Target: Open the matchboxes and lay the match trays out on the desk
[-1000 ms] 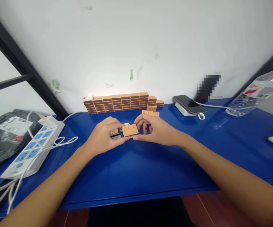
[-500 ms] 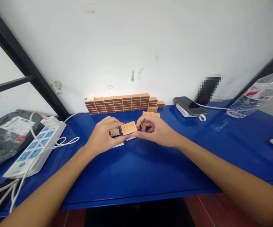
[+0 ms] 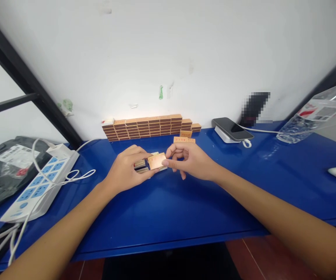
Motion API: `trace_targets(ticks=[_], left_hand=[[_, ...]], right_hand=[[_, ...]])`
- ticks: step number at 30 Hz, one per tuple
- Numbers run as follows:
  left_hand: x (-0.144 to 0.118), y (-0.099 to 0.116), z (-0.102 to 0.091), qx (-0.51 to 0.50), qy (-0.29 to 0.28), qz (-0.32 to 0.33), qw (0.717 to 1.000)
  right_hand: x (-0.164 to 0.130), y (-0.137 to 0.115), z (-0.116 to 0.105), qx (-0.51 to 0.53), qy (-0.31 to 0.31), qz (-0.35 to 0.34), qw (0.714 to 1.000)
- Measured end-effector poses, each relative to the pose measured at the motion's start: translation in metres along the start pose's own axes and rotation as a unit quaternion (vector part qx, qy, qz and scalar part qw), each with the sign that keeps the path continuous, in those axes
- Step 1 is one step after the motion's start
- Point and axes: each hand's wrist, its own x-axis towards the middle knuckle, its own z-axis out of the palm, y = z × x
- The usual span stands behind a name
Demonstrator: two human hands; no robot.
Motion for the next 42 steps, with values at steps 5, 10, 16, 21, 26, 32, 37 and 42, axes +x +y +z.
trace_targets(ticks=[5, 10, 16, 21, 26, 32, 37, 42], left_hand=[[-0.002, -0.002, 0.002, -0.002, 0.008, -0.003, 1.000], [-0.001, 0.001, 0.001, -0.005, 0.001, -0.001, 1.000], [0.001, 0.001, 0.001, -0.013, 0.002, -0.015, 1.000], [-0.001, 0.001, 0.002, -0.010, -0.022, -0.018, 1.000], [0.000, 0.006, 0.003, -0.024, -0.018, -0.021, 0.999], [0.001, 0.007, 0.001, -0.027, 0.000, -0.031, 0.999], [0.001, 0.009, 0.000, -0.003, -0.045, -0.014, 0.999], [-0.001, 0.016, 0.004, 0.000, -0.156, 0.009, 0.988]], right_hand=[[0.001, 0.002, 0.000, 0.026, -0.008, 0.019, 0.999], [0.002, 0.008, 0.000, 0.039, -0.069, 0.020, 0.997], [0.003, 0.008, -0.002, 0.027, -0.031, 0.016, 0.999], [0.001, 0.010, -0.007, -0.079, -0.034, -0.045, 0.995], [0.000, -0.003, -0.021, -0.242, -0.023, -0.107, 0.964], [-0.005, -0.029, -0.057, -0.322, 0.013, -0.124, 0.939], [-0.002, -0.025, -0.081, -0.361, 0.190, -0.091, 0.909], [0.013, 0.000, -0.080, -0.420, 0.225, -0.106, 0.873]])
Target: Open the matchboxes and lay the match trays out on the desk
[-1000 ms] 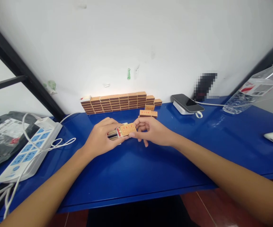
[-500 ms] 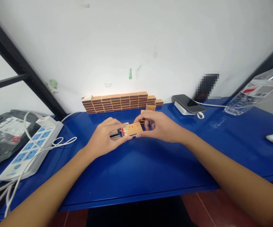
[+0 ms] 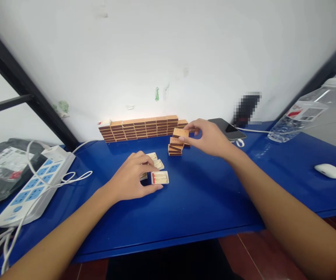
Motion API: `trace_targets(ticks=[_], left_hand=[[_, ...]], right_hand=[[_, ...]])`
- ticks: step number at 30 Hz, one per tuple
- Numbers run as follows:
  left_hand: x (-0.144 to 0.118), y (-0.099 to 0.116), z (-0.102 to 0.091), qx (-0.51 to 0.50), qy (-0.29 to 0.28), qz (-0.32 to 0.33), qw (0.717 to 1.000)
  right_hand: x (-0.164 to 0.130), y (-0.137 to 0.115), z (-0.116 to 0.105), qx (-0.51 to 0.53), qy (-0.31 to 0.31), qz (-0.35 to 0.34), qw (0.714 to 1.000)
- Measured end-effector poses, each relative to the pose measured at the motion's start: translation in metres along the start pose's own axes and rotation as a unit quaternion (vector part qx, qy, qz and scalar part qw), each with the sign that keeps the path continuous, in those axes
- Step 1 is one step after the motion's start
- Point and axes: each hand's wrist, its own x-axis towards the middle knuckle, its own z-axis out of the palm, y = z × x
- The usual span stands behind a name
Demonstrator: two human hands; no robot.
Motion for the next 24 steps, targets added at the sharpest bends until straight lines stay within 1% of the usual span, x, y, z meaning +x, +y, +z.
trace_targets(ticks=[2, 5, 10, 14, 17, 21, 24], left_hand=[[0.000, 0.001, 0.002, -0.004, -0.022, -0.006, 1.000], [0.000, 0.002, 0.002, -0.003, -0.025, -0.005, 1.000], [0.000, 0.002, -0.001, -0.005, 0.011, 0.012, 1.000], [0.001, 0.001, 0.000, -0.004, 0.038, 0.024, 0.999], [0.001, -0.001, 0.000, -0.007, 0.060, 0.032, 0.998], [0.001, -0.003, 0.001, -0.010, 0.086, 0.045, 0.995], [0.002, -0.004, 0.000, -0.005, 0.094, 0.047, 0.994]], right_hand=[[-0.001, 0.003, 0.011, -0.014, -0.011, -0.027, 0.999], [-0.003, 0.005, 0.022, -0.003, -0.035, -0.050, 0.998], [-0.007, 0.007, 0.033, 0.021, -0.072, -0.062, 0.995], [-0.008, 0.011, 0.045, 0.020, -0.079, -0.076, 0.994], [-0.007, 0.012, 0.052, 0.014, -0.081, -0.072, 0.994], [-0.006, 0.010, 0.054, 0.019, -0.092, -0.077, 0.993], [-0.005, 0.010, 0.053, 0.023, -0.104, -0.089, 0.990]])
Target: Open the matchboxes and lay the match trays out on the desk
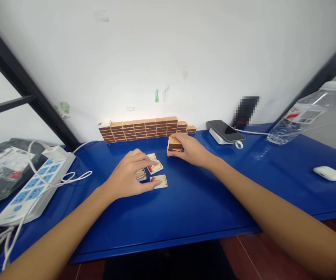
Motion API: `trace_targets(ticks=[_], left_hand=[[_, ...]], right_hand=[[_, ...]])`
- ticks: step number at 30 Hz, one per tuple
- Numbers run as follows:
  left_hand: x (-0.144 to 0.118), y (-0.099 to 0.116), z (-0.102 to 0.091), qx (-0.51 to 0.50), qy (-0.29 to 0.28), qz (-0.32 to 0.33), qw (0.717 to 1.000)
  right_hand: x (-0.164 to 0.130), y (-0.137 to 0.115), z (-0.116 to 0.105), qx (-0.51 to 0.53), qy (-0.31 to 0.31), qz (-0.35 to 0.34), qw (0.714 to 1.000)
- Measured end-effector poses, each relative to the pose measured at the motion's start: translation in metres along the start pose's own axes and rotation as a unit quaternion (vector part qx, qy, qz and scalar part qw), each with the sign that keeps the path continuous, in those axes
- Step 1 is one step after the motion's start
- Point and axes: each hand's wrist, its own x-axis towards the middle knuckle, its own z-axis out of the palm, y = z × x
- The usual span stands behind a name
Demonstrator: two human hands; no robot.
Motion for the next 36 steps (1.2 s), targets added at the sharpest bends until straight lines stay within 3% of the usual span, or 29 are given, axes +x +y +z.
trace_targets(ticks=[16, 21, 25, 27, 30, 33, 36], left_hand=[[-0.001, -0.008, 0.001, 0.022, 0.022, -0.012, 0.999], [-0.001, -0.014, 0.003, 0.037, 0.038, -0.047, 0.997], [0.000, -0.009, 0.002, 0.008, 0.060, -0.119, 0.991], [0.001, -0.004, 0.003, -0.053, 0.072, -0.183, 0.979], [0.004, 0.004, 0.008, -0.201, 0.084, -0.270, 0.938], [0.010, 0.011, 0.013, -0.339, 0.105, -0.291, 0.888], [0.020, 0.006, 0.009, -0.397, 0.142, -0.296, 0.857]], right_hand=[[-0.001, -0.004, -0.004, 0.049, -0.042, -0.006, 0.998], [-0.004, -0.015, -0.002, 0.153, -0.021, 0.045, 0.987], [-0.005, -0.031, 0.004, 0.298, 0.018, 0.069, 0.952], [-0.006, -0.042, 0.008, 0.362, 0.037, 0.079, 0.928], [-0.010, -0.062, 0.015, 0.419, 0.052, 0.086, 0.902], [-0.010, -0.078, 0.022, 0.435, 0.082, 0.067, 0.894], [0.004, -0.085, 0.030, 0.430, 0.105, 0.057, 0.895]])
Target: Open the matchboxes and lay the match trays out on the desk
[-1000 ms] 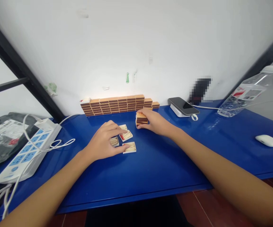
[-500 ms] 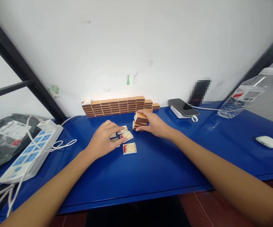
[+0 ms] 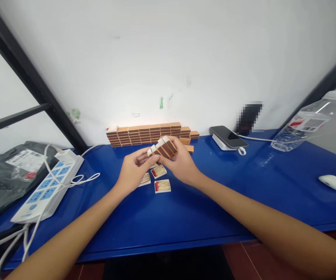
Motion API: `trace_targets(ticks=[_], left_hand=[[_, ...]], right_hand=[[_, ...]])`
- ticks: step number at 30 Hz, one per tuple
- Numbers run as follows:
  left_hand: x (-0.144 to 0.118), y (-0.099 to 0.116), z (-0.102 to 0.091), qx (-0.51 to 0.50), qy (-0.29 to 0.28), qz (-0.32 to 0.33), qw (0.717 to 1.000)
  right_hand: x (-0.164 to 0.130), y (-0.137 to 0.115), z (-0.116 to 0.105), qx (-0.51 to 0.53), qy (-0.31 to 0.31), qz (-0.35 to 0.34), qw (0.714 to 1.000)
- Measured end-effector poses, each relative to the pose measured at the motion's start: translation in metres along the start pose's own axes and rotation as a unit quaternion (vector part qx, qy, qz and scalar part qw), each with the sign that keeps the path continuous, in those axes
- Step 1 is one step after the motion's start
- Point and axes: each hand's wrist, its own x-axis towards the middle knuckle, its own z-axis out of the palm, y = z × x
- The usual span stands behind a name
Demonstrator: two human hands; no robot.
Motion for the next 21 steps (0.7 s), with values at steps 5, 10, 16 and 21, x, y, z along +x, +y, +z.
trace_targets(ticks=[5, 10, 16, 21], left_hand=[[0.039, 0.003, -0.032, 0.021, -0.001, 0.044, 0.999], [0.060, -0.018, -0.066, 0.074, 0.004, 0.014, 0.997], [0.055, -0.044, -0.077, 0.125, -0.038, -0.005, 0.991], [0.060, -0.053, -0.082, 0.146, -0.069, 0.006, 0.987]], right_hand=[[0.047, 0.012, 0.015, 0.009, -0.051, -0.036, 0.998], [0.069, 0.033, 0.018, -0.080, -0.088, 0.009, 0.993], [0.064, 0.059, 0.005, -0.256, -0.206, 0.002, 0.945], [0.068, 0.060, -0.001, -0.281, -0.217, -0.012, 0.935]])
